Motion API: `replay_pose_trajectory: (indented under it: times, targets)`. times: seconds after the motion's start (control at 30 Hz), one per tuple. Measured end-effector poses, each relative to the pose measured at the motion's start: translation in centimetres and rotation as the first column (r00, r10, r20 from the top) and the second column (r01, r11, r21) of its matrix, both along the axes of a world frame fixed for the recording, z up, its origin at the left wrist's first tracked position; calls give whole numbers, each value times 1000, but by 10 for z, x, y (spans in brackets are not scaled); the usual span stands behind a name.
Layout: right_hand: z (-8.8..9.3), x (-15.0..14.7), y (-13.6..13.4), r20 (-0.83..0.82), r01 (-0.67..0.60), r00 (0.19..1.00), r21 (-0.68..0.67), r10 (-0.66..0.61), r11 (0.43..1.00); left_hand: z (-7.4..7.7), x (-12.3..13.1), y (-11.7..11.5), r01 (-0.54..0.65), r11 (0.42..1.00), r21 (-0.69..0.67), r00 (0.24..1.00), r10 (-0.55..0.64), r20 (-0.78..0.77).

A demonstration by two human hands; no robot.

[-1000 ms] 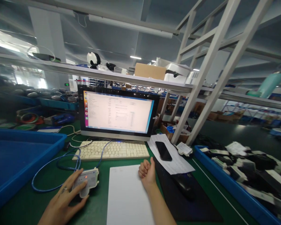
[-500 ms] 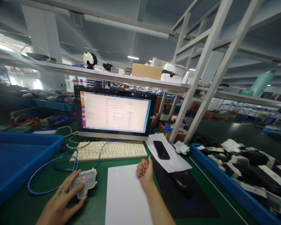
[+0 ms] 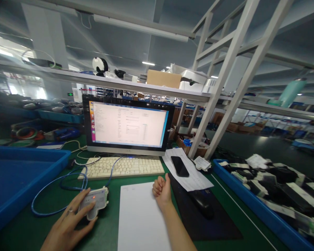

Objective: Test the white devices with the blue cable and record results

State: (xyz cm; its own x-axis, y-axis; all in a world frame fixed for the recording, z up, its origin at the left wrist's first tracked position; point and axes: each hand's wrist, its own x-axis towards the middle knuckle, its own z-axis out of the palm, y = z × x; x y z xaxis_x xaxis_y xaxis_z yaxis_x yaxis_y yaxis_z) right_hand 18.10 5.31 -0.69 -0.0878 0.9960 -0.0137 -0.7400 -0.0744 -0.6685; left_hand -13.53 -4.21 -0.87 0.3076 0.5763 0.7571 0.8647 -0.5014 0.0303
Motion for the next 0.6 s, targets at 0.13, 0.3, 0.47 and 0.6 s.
replay_pose_trajectory:
  times: [0.13, 0.3, 0.47, 0.6]
  targets:
    - [0, 0, 0, -2, -5, 1000, 13, 5, 1000, 1, 1, 0, 2, 1000, 5, 1000, -2, -14]
    - [1, -1, 0, -12, -5, 1000, 6, 5, 1000, 1, 0, 1, -8, 1000, 7, 1000, 8, -24]
    - [3, -2, -1, -31, 9, 999, -19, -10, 1000, 0, 0, 1, -5, 1000, 7, 999, 5, -38]
    - [3, -1, -1, -41, 3, 999, -30, -4, 1000, 0, 0, 0, -12, 1000, -8, 1000, 11, -26]
